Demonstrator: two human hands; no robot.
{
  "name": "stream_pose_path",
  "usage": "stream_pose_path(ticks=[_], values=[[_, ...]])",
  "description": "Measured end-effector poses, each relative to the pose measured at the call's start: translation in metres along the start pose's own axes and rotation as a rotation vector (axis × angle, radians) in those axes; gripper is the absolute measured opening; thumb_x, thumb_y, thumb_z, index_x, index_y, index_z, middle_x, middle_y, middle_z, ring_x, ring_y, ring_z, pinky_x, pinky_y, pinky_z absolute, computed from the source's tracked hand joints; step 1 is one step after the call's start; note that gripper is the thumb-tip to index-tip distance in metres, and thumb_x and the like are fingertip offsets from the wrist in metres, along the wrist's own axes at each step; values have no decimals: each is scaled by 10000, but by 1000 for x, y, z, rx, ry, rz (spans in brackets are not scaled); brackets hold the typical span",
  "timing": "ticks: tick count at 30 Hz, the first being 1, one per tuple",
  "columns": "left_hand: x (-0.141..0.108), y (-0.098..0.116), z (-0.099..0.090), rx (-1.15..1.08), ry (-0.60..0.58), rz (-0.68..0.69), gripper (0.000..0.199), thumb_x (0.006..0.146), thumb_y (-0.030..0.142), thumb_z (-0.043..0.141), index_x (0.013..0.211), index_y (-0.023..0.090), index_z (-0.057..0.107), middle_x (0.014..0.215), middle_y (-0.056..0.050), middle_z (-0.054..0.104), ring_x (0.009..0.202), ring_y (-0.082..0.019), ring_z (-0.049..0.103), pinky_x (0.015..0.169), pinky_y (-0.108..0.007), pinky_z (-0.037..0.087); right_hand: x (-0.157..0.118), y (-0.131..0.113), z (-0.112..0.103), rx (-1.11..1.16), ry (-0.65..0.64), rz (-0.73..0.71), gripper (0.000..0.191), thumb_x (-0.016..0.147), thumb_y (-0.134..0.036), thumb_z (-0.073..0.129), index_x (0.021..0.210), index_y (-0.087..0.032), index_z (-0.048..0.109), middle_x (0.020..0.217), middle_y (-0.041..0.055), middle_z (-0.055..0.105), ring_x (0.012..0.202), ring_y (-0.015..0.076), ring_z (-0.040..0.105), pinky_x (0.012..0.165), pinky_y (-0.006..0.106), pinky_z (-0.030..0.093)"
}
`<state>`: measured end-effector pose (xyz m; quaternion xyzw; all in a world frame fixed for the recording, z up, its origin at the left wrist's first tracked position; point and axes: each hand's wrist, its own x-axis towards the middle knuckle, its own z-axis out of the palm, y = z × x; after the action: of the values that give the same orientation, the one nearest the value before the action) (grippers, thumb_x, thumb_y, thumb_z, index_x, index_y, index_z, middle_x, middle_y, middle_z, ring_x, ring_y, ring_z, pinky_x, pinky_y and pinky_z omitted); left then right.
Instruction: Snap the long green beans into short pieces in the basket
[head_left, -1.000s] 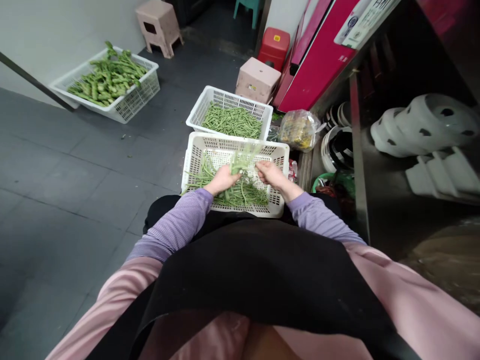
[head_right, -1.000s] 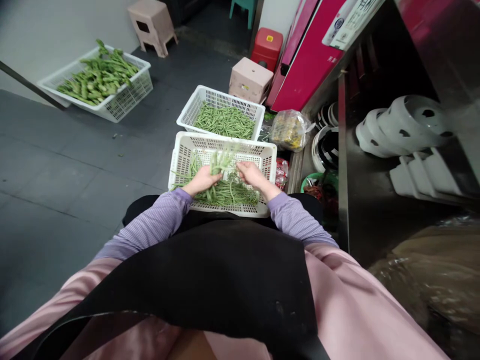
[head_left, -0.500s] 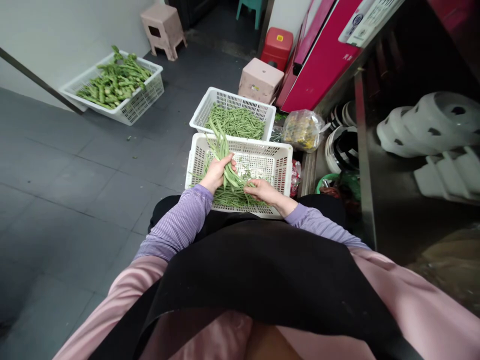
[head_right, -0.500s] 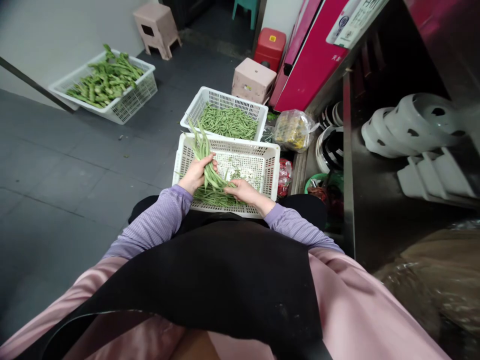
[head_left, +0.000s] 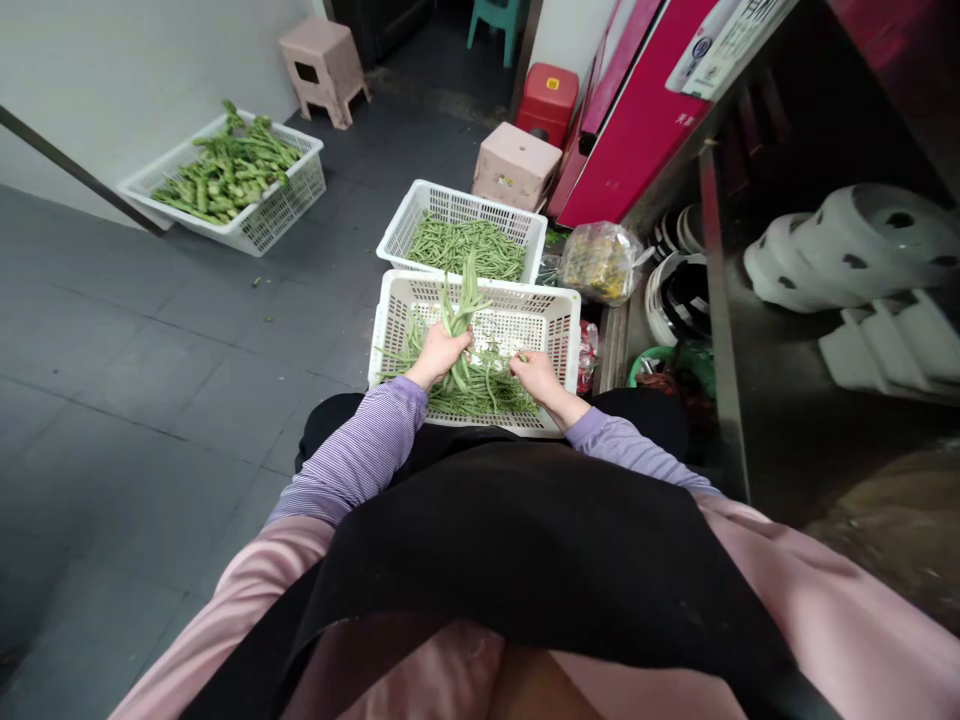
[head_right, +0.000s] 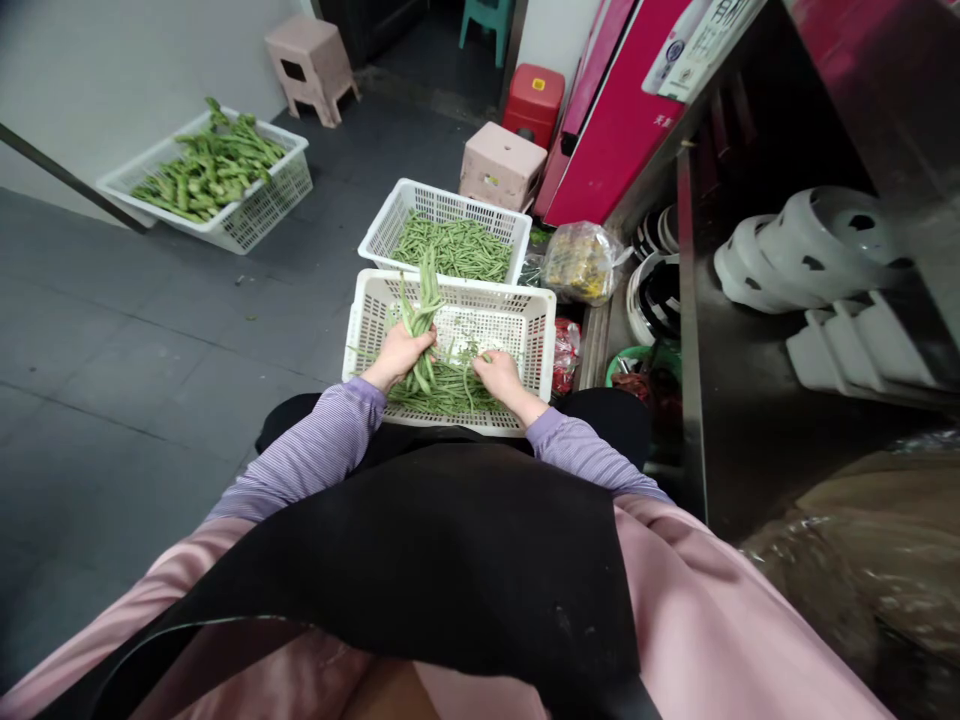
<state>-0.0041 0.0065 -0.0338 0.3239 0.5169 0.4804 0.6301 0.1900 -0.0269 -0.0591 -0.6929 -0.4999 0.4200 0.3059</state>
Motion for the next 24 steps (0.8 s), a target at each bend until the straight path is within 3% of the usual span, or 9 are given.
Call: stream_pose_path(ticks=[3, 7, 9, 11, 15, 19, 24], values=[[-5, 4, 2, 40, -32, -20, 122, 743, 95, 691, 817, 157, 617, 597, -2, 597, 514, -141, 602, 506, -272, 527, 12, 20, -10, -56, 59, 170, 293, 728, -129, 641, 533, -225, 444, 402, -63, 338, 439, 109, 311, 419, 245, 180], [-7, 9, 4, -34, -94, -133, 190, 716, 35, 621, 870, 144, 594, 576, 10, 598, 478, -125, 582, 513, -271, 536, 14, 19, -9, 212, -310, 395, 333, 805, -285, 748, 650, -217, 460, 442, -72, 388, 389, 76, 234, 365, 219, 142], [-8, 7, 6, -40, -156, -187, 245, 693, 22, 627, 909, 132, 601, 583, 3, 616, 487, -133, 598, 520, -275, 542, 12, 6, -1, 401, -456, 380, 316, 840, -336, 743, 702, -197, 495, 459, -79, 407, 374, 52, 194, 348, 196, 128], [-9, 2, 9, -34, -191, -193, 271, 671, 22, 665, 915, 129, 611, 606, -2, 633, 511, -138, 620, 533, -271, 546, 10, -10, 9, 491, -523, 347, 267, 880, -366, 706, 761, -172, 565, 475, -69, 457, 359, 41, 184, 332, 184, 130], [-8, -7, 9, -2, -203, -215, 254, 652, 37, 745, 853, 142, 632, 620, -1, 644, 499, -126, 608, 492, -247, 513, 3, -30, 17, 413, -595, 253, 251, 844, -357, 746, 766, -142, 642, 496, -50, 513, 337, 35, 249, 312, 187, 162], [-1, -2, 0, -54, -162, -311, 144, 727, 93, 756, 744, 124, 617, 541, -11, 592, 445, -117, 545, 474, -270, 498, -5, -34, 9, 334, -567, 149, 195, 809, -307, 762, 763, -137, 679, 465, -78, 437, 345, 40, 297, 323, 180, 194], [9, 12, -10, -220, -60, -258, 134, 791, 97, 691, 713, 117, 584, 511, 11, 537, 430, -77, 497, 439, -210, 436, -12, -33, -6, 275, -702, 143, 247, 828, -366, 722, 768, -130, 682, 455, -66, 440, 346, 48, 290, 328, 189, 192]])
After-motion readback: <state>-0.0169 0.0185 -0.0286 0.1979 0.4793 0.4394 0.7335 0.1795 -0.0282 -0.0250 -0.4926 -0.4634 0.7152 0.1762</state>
